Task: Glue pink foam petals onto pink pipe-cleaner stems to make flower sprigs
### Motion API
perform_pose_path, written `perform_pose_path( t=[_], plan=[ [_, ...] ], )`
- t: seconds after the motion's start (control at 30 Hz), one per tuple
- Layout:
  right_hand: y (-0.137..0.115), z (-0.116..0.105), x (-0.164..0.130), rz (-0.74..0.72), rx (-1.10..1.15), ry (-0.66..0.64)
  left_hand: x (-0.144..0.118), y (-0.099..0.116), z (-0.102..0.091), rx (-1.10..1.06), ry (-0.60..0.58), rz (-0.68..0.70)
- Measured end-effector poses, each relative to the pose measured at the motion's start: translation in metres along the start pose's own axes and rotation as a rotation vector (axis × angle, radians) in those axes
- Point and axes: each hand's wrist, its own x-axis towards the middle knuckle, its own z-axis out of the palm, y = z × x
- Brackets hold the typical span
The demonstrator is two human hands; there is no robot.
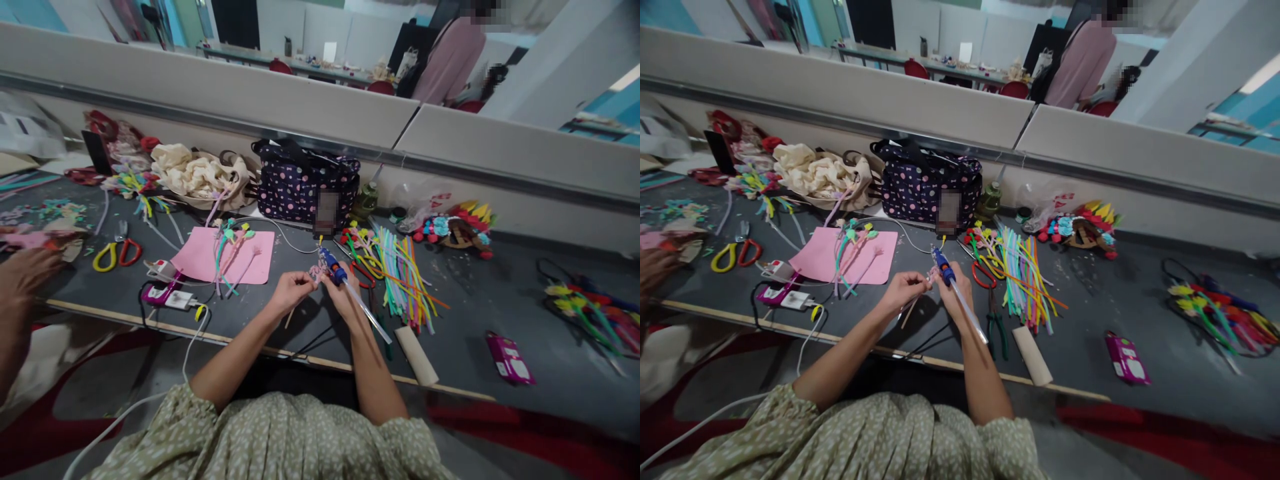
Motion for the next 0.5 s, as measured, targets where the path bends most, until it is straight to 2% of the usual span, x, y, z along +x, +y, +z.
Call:
perform_pose_path(
  t=[0.2,0.4,0.5],
  plan=[
    [-0.009,-0.007,-0.005,-0.012,0.086,0.003,-0.001,0.003,0.0,-0.066,0.008,-0.013],
    [-0.006,-0.004,-0.005,0.023,0.293,0.261,-0.002,0.006,-0.004,-0.108,0.013,-0.018],
    [0.002,-0.002,-0.006,0.092,0.317,0.336,-0.001,0.004,-0.006,-0.128,0.032,-0.023]
  ],
)
